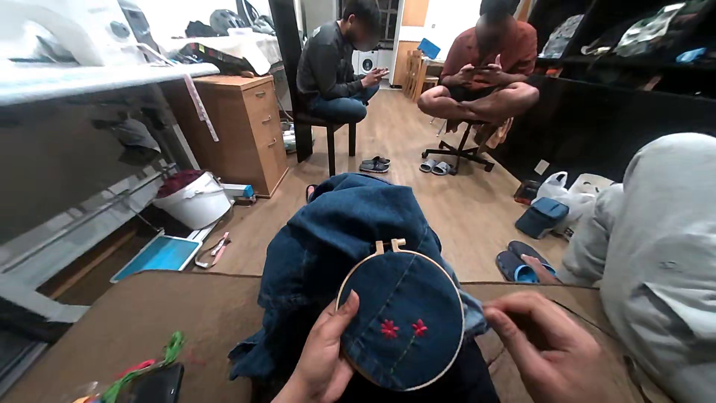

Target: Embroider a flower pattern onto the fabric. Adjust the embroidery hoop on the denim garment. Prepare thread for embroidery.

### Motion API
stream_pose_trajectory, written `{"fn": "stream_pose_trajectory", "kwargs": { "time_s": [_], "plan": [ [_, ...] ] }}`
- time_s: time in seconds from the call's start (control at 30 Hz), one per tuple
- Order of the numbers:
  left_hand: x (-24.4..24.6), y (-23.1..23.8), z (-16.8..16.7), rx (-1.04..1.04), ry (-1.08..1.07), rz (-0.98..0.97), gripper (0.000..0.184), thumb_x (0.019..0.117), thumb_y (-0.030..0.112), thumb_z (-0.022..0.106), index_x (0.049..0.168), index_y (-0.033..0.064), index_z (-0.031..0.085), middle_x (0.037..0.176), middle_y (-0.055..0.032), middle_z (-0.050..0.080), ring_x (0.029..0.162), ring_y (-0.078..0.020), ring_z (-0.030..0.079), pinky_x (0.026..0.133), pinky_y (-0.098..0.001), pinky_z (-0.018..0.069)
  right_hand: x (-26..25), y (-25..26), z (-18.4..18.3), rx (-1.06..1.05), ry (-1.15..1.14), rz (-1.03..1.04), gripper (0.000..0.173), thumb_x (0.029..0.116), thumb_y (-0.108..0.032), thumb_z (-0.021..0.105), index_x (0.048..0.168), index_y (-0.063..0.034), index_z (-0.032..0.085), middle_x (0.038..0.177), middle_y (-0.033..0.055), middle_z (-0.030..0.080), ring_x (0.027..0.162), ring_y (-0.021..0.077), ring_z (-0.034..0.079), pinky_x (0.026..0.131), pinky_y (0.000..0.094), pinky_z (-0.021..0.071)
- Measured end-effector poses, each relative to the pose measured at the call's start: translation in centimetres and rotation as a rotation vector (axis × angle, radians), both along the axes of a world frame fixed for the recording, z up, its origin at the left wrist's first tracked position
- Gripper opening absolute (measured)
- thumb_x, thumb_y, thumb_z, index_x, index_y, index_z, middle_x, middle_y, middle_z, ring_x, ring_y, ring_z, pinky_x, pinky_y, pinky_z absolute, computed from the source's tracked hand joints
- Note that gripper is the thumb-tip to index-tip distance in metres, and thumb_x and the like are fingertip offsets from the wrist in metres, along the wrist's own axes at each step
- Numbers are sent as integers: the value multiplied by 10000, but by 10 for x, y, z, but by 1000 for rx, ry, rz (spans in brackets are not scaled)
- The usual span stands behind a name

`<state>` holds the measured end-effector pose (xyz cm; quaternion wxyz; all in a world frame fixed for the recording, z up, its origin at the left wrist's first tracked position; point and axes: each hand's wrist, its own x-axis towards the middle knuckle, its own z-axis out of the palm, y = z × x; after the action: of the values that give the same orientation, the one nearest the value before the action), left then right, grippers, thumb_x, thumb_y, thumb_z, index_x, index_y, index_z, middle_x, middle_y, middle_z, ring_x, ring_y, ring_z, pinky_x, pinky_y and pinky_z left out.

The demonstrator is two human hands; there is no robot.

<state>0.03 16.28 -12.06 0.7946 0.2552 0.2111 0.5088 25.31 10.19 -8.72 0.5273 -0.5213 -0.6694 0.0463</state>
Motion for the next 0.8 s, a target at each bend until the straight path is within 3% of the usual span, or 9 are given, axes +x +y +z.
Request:
{"fn": "stream_pose_trajectory", "kwargs": {
  "time_s": [0.07, 0.17, 0.27, 0.37, 0.43, 0.63, 0.77, 0.8],
  "plan": [
    [1, 2, -2, 4, -6, -25, 308, 1098, 209, 418, 1285, 7, 554, 1104, -169, 742, 1013, -266, 747, 911, -455, 622, -3, 24, 13, 64, -59, 52, 246, 1032, -346, 599, 1033, -144, 740, 981, -50, 701, 826, -15, 649, 719, 170, 570],
    [-1, 4, -5, 32, -11, -45, 302, 1090, 215, 449, 1286, 13, 558, 1105, -165, 746, 1012, -263, 750, 907, -450, 624, -15, 68, 26, -14, -174, 135, 260, 1025, -351, 557, 1086, -184, 747, 968, -89, 690, 805, 3, 647, 686, 209, 568],
    [-5, 2, -8, 53, -15, -54, 302, 1085, 229, 479, 1282, 17, 563, 1107, -158, 748, 1018, -256, 748, 915, -444, 620, -29, 100, 40, -196, -251, 200, 229, 1011, -340, 588, 980, -163, 730, 864, -63, 661, 773, 36, 632, 689, 247, 543],
    [-8, 1, -15, 37, -23, -61, 300, 1076, 237, 495, 1267, 18, 573, 1104, -159, 748, 1014, -251, 749, 918, -438, 619, -42, 111, 53, -363, -278, 160, 276, 1034, -340, 599, 895, -126, 703, 733, -27, 636, 661, 78, 612, 612, 307, 512],
    [-8, 2, -19, 24, -50, -74, 314, 1070, 255, 516, 1260, 15, 588, 1108, -166, 747, 1020, -260, 747, 922, -446, 617, -47, 116, 55, -442, -306, 145, 268, 1031, -341, 618, 926, -110, 705, 728, 2, 641, 652, 122, 618, 612, 361, 518],
    [-9, 1, -20, -51, -50, -72, 337, 1086, 246, 401, 1275, 31, 580, 1132, -161, 742, 1045, -262, 740, 928, -454, 614, -41, 133, 41, -446, -323, 273, 229, 1011, -285, 647, 854, -133, 716, 714, -18, 645, 656, 108, 616, 613, 359, 508],
    [-11, 4, -18, -72, -157, -90, 427, 985, 395, 635, 1270, 77, 625, 1144, -148, 736, 1066, -266, 730, 935, -464, 607, -51, 129, 33, -470, -154, 233, 148, 984, -209, 692, 858, -138, 727, 726, -23, 669, 657, 101, 623, 611, 351, 509],
    [-10, 6, -17, -64, -157, -84, 434, 992, 399, 623, 1280, 75, 618, 1153, -149, 731, 1076, -263, 725, 942, -464, 604, -53, 128, 33, -480, -111, 227, 123, 973, -187, 706, 864, -134, 729, 731, -21, 676, 656, 99, 627, 609, 339, 513]
  ]
}}
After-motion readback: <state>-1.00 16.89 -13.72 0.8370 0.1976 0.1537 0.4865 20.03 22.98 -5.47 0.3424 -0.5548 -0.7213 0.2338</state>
